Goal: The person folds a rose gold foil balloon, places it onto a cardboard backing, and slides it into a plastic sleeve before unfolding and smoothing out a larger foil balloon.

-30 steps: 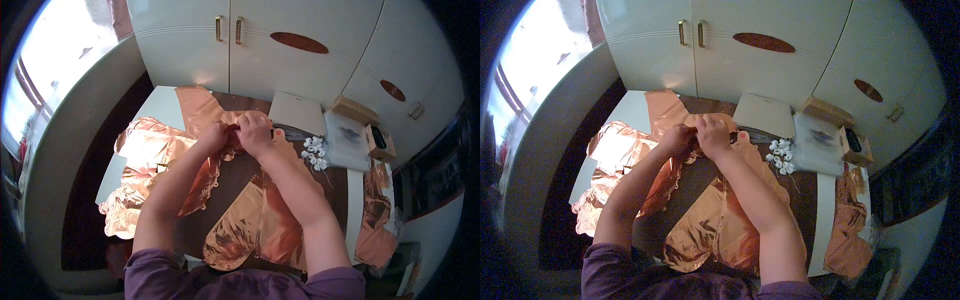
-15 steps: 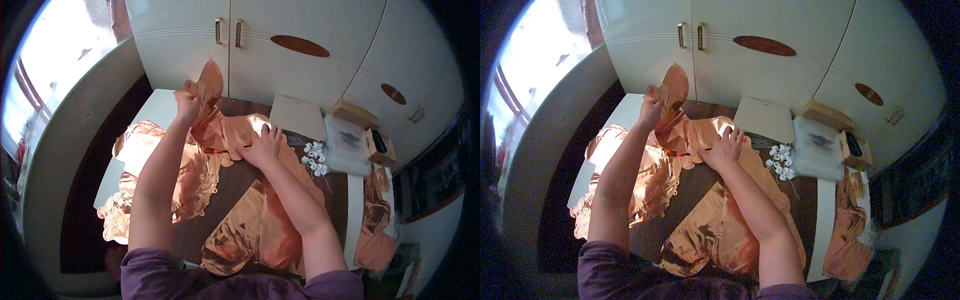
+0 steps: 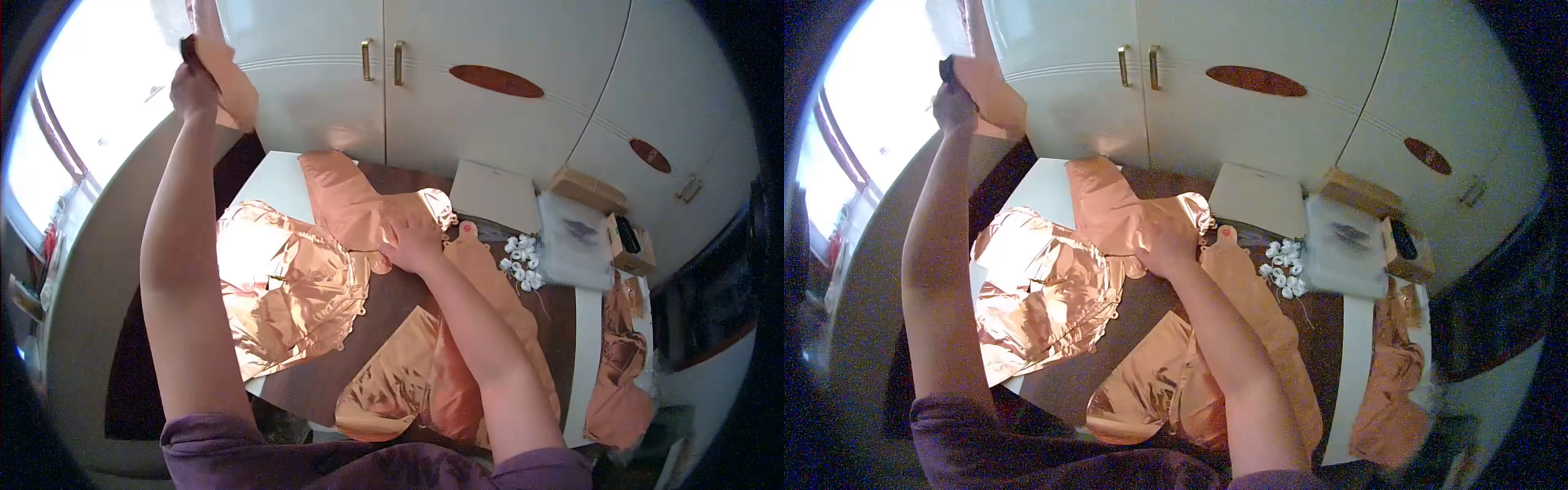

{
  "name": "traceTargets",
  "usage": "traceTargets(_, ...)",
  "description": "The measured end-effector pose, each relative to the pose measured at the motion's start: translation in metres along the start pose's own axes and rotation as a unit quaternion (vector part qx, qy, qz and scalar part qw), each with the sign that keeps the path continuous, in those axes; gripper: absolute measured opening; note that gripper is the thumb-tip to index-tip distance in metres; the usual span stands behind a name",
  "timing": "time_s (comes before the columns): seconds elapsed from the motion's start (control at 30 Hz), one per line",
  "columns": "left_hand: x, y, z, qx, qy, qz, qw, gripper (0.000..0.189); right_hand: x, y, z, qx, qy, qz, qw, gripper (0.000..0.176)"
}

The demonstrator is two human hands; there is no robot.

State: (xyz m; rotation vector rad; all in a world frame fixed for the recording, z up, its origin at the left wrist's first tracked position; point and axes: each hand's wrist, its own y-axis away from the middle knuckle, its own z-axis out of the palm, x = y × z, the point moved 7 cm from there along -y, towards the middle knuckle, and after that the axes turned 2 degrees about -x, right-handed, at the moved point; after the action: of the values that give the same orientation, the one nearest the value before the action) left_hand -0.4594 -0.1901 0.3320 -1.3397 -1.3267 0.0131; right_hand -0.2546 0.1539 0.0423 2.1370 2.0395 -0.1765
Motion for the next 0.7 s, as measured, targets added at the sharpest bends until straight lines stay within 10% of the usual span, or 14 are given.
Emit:
traceTargets(0.13, 0.078, 0.068, 0.020, -0.107, -0.156, 0.292, 0.938, 0.035, 0.012, 0.002, -0.032, 0.104, -0.174, -0.019, 0.979, 0.082)
traceTargets(0.2, 0.121, 0.133, 0.022, -0.182, -0.222, 0.363, 0.886, 0.027, 0.007, 0.044, -0.078, 0.382, -0.120, -0.081, 0.913, 0.090)
traceTargets(0.27, 0.155, 0.199, 0.014, -0.232, -0.219, 0.419, 0.850, 0.013, -0.015, 0.104, -0.146, 0.451, -0.130, -0.152, 0.870, 0.096)
traceTargets(0.37, 0.187, 0.272, 0.007, -0.343, -0.140, 0.431, 0.823, 0.013, -0.032, 0.158, -0.204, 0.444, -0.143, -0.216, 0.858, 0.096)
traceTargets(0.5, 0.221, 0.340, 0.006, -0.433, -0.109, 0.460, 0.767, 0.008, -0.004, 0.159, -0.195, 0.133, -0.292, -0.052, 0.946, 0.080)
traceTargets(0.7, 0.241, 0.373, -0.008, -0.344, -0.011, 0.536, 0.771, 0.009, 0.038, 0.179, -0.166, 0.110, -0.384, -0.065, 0.915, 0.030)
